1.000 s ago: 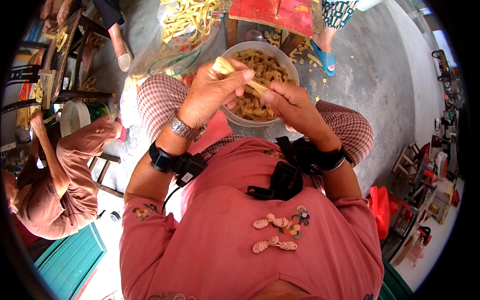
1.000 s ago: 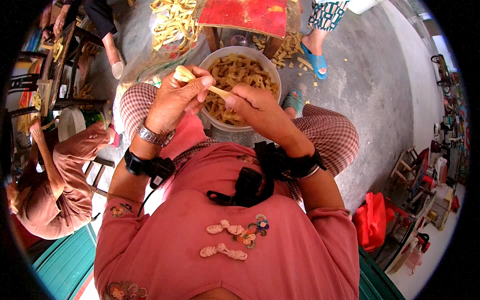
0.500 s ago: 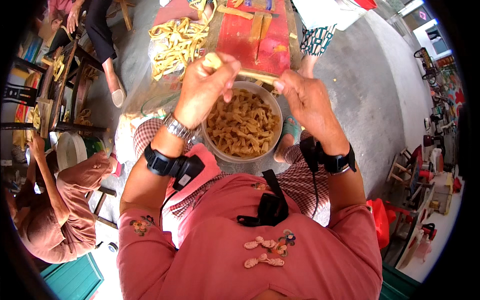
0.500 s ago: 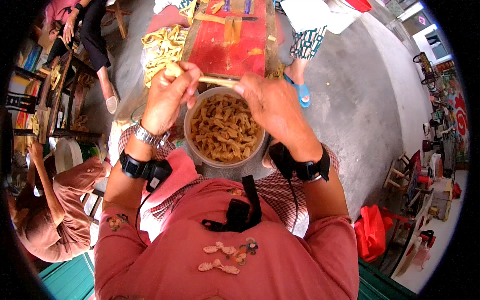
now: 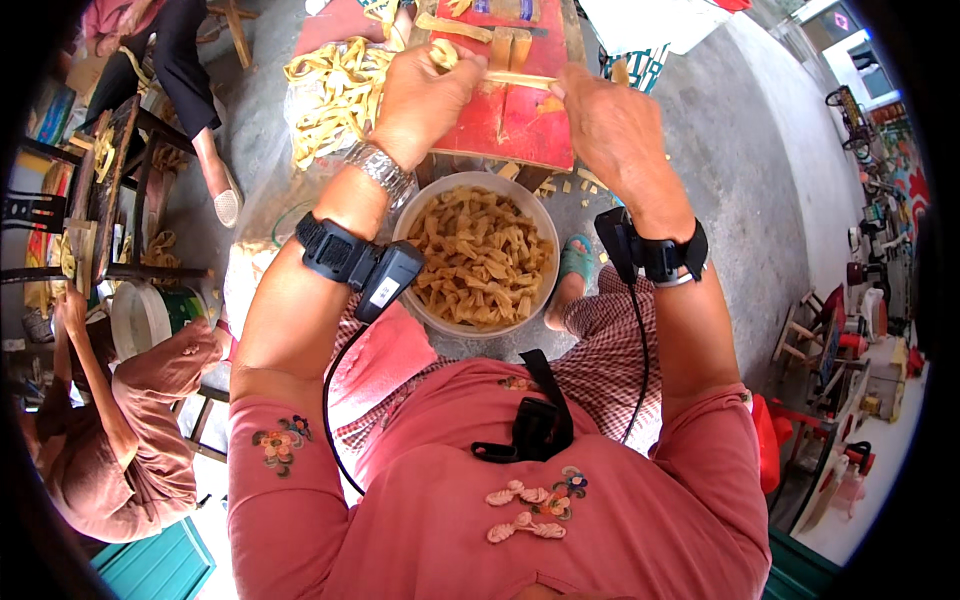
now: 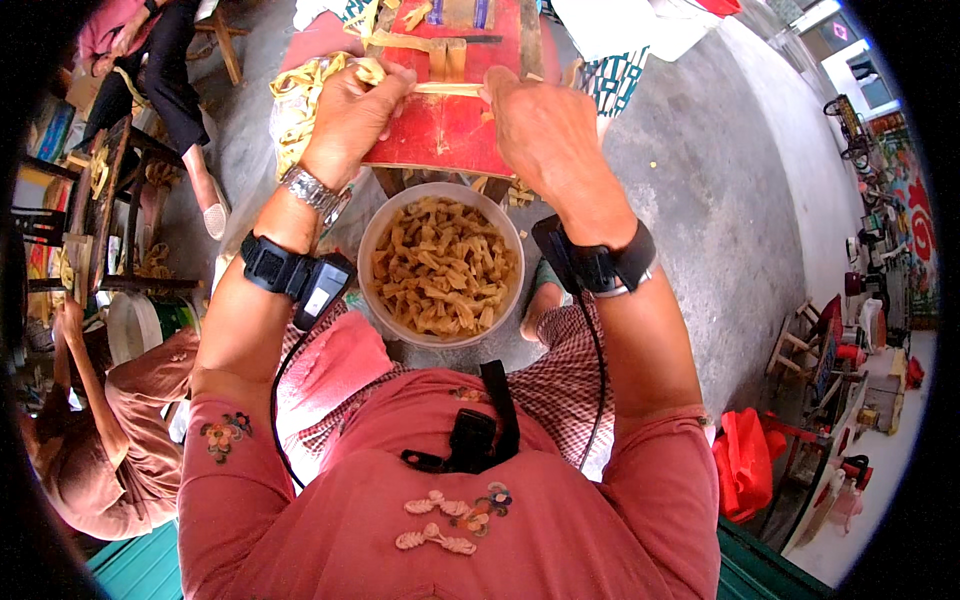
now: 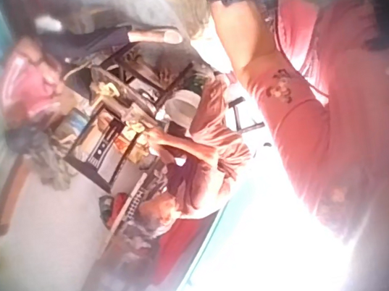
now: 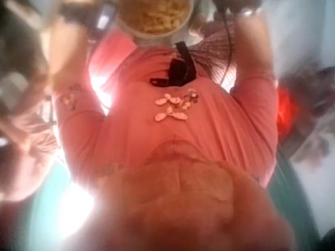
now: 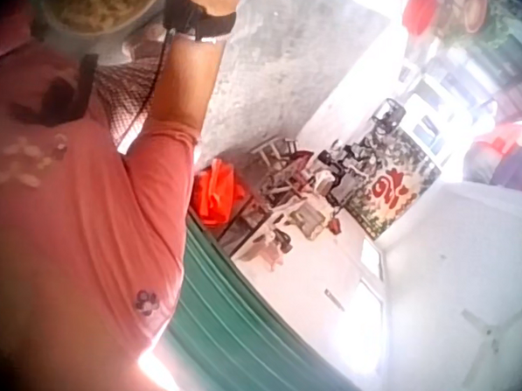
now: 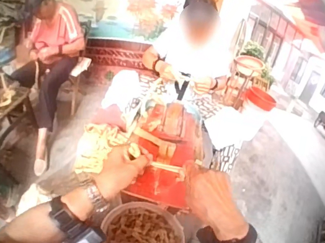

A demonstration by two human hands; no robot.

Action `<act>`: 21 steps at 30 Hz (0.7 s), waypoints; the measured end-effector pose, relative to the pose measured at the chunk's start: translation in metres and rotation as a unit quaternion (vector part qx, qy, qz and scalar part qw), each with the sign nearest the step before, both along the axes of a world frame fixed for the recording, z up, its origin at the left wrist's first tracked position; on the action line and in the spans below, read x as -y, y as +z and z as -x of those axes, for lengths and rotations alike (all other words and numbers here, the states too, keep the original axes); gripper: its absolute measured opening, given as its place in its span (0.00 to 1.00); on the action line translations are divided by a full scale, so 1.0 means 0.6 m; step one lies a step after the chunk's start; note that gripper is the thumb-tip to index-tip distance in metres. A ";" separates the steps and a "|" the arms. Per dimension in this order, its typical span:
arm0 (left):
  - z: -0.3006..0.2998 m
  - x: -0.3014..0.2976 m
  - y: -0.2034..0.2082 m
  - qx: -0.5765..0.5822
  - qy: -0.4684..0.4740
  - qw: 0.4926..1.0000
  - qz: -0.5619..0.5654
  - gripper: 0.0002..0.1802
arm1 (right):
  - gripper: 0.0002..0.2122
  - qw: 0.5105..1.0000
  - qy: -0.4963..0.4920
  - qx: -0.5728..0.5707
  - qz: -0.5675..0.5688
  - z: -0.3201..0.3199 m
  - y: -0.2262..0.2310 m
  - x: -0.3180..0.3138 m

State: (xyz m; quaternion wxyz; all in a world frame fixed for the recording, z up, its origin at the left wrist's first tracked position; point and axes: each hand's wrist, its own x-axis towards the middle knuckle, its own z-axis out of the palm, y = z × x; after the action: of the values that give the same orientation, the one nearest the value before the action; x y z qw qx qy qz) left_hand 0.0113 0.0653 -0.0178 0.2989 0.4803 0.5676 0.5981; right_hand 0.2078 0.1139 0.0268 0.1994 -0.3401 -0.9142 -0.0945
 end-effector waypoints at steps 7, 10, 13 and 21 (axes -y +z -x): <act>-0.008 0.036 -0.010 -0.239 0.050 0.968 0.064 0.12 | 0.02 0.999 0.013 -0.020 0.022 -0.028 -0.067 0.029; -0.016 0.119 0.027 -0.187 -0.107 0.956 0.201 0.14 | 0.02 0.996 0.074 -0.046 0.022 -0.029 -0.036 0.081; -0.025 0.168 -0.037 -0.097 -0.209 0.949 0.215 0.16 | 0.04 0.981 0.174 -0.069 0.044 -0.017 -0.025 0.130; -0.031 0.253 -0.108 -0.027 -0.251 0.967 0.039 0.24 | 0.03 0.913 0.320 -0.166 0.190 0.023 -0.065 0.232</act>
State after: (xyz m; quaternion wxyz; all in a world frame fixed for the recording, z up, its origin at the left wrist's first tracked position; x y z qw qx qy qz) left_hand 0.0300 -0.0867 -0.0824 0.4428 0.6114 0.4592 0.4683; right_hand 0.1943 -0.0250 -0.0120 0.2998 -0.0715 -0.9283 0.2080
